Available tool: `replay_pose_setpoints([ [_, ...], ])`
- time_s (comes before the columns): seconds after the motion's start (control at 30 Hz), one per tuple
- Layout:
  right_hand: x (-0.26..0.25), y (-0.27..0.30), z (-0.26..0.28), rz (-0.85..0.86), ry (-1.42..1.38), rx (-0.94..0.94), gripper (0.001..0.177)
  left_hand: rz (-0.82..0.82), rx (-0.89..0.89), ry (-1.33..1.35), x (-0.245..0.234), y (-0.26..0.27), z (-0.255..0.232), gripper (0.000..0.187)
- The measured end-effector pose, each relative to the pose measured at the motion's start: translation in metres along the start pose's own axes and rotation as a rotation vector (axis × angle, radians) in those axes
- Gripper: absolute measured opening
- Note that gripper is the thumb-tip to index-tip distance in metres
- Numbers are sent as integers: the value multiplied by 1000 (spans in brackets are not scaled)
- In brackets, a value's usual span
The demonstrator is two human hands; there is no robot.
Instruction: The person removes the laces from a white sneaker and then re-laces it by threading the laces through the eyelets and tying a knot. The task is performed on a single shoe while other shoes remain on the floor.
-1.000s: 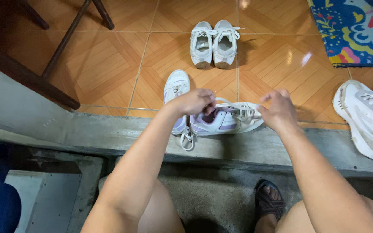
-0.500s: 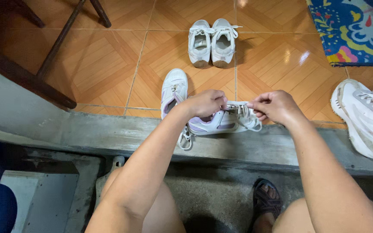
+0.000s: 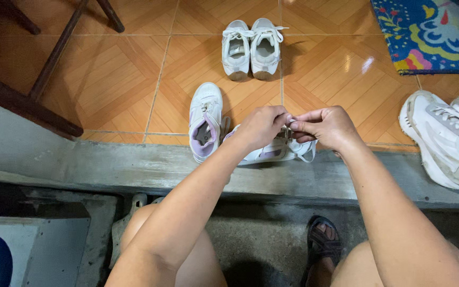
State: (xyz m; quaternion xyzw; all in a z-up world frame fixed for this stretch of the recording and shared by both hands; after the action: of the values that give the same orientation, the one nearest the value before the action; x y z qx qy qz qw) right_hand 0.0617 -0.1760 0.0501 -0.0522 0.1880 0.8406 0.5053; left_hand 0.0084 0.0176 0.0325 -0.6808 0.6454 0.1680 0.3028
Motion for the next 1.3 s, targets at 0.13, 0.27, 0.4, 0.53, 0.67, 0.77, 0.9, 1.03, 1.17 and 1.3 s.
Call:
replay_pose_setpoints([
  [0.13, -2, -6, -15, -98, 23, -57, 24, -102, 23, 2, -1, 3, 5, 12],
  [0.27, -8, -8, -28, -205, 161, -80, 21, -51, 24, -225, -6, 12, 11, 33],
  [0.4, -13, -9, -29, -241, 240, -55, 20, -69, 36, -310, -1, 24, 10, 33],
  [0.53, -11, -12, -33, -241, 196, -56, 19, -122, 56, -230, 0, 23, 16, 27],
  [0.67, -4, -22, -48, -189, 188, -71, 17, -140, -114, -121, 1, 18, 22, 20],
  [0.77, -5, -31, -62, -126, 199, -32, 14, -189, -152, -80, 1, 16, 21, 19],
  [0.9, -8, -37, -71, -94, 198, -5, 11, -188, -253, -79, 1, 13, 15, 20],
  [1.03, -6, -33, -66, -116, 263, -16, 13, -367, -1, -234, 6, 20, 3, 14],
  [1.17, -4, -23, -51, -201, 518, -62, 15, -159, 182, -481, 16, 32, 1, 7],
  [1.3, -7, -15, -41, -242, 538, -59, 18, -97, 177, -666, 28, 50, -1, 16],
])
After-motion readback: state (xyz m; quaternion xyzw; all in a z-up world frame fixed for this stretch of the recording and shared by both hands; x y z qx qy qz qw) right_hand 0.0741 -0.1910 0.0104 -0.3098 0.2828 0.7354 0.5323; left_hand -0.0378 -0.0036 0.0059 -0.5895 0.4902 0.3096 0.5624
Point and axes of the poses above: each hand's wrist, its own y-axis away from the middle knuckle, its own x-axis out of the palm, z = x × y, the point moved 1 cm from there along -y, towards the middle knuckle, and after that the axes turned 7 degrees about -x, right-handed, at the moved point
